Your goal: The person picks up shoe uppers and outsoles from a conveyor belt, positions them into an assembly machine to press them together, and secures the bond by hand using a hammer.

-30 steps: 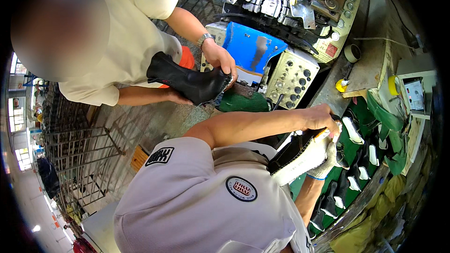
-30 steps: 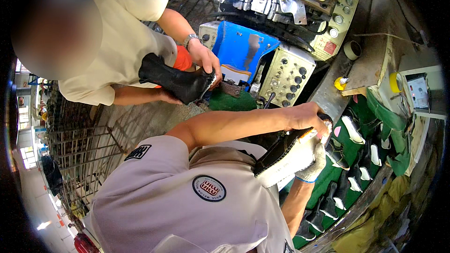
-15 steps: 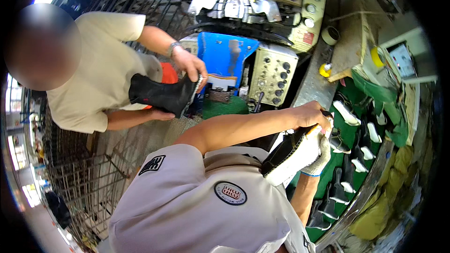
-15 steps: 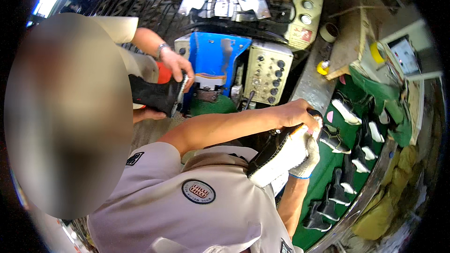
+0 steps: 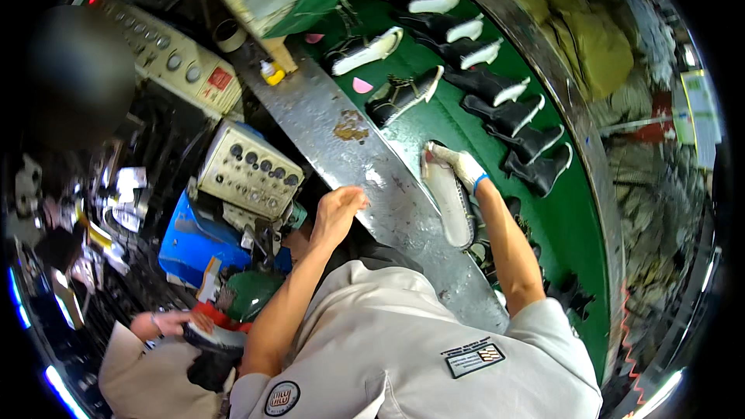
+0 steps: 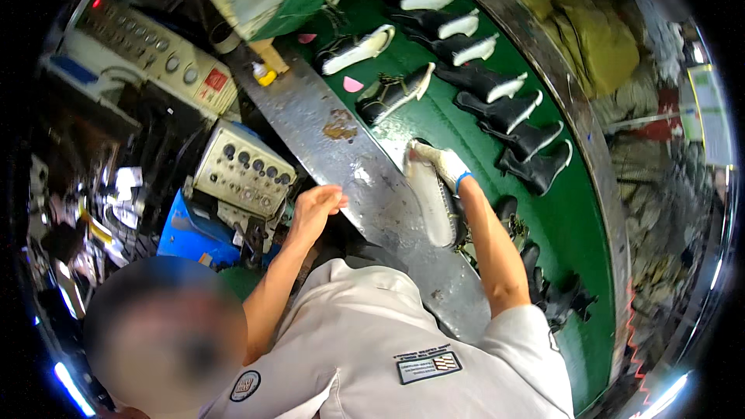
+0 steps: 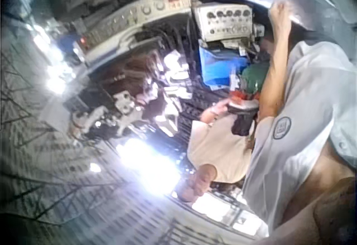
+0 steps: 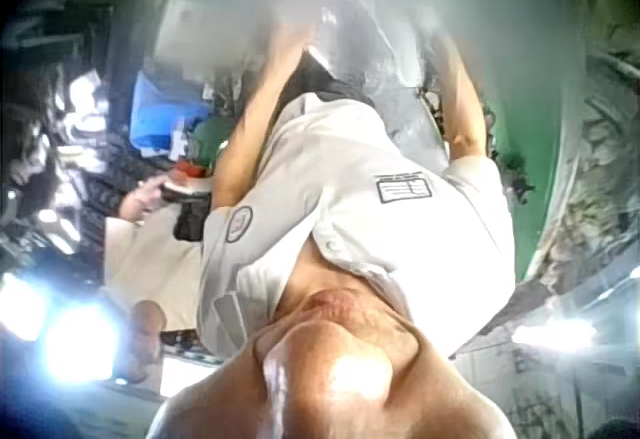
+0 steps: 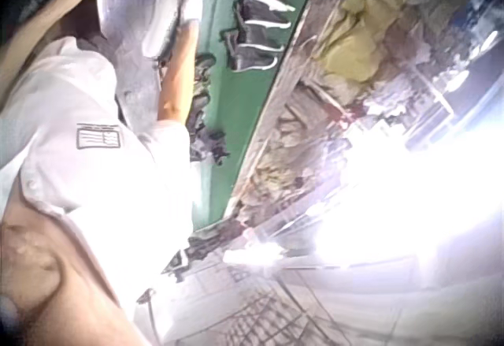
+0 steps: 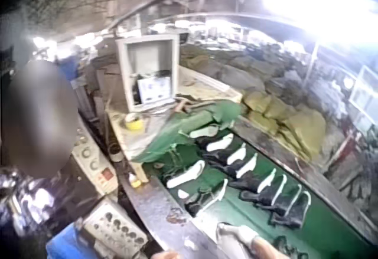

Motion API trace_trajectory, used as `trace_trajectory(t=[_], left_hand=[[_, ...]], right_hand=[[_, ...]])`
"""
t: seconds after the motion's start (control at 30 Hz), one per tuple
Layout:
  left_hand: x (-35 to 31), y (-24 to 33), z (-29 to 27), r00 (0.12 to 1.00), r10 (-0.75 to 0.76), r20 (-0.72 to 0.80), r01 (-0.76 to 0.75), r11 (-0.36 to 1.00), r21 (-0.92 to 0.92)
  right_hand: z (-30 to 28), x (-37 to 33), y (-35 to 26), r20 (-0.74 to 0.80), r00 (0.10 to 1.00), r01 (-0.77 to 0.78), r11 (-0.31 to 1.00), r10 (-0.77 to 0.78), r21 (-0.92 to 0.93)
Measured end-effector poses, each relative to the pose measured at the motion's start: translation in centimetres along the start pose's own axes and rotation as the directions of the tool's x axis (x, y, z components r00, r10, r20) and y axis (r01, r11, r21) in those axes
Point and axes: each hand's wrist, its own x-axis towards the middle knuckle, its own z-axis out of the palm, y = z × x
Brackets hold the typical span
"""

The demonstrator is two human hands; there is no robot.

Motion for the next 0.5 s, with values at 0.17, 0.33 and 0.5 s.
trace_trajectory(t=[0.17, 0.33, 0.5], left_hand=[[2.8, 0.0, 2.0, 0.996, -0.078, 0.052, 0.061, 0.961, 0.270], [7.7, -0.4, 2.1, 0.998, -0.062, 0.006, 0.050, 0.867, 0.496], [18.0, 1.1, 2.3, 0.998, 0.054, -0.044, 0.002, 0.605, 0.796]], right_hand=[[-6.7, 5.0, 7.6, -0.305, 0.939, -0.345, 0.449, 0.160, -0.825], [-3.8, 11.0, 7.3, -0.458, 0.836, -0.196, 0.615, -0.303, -0.764], [-2.0, 20.2, 2.7, -0.350, 0.936, -0.066, 0.966, -0.027, -0.251]])
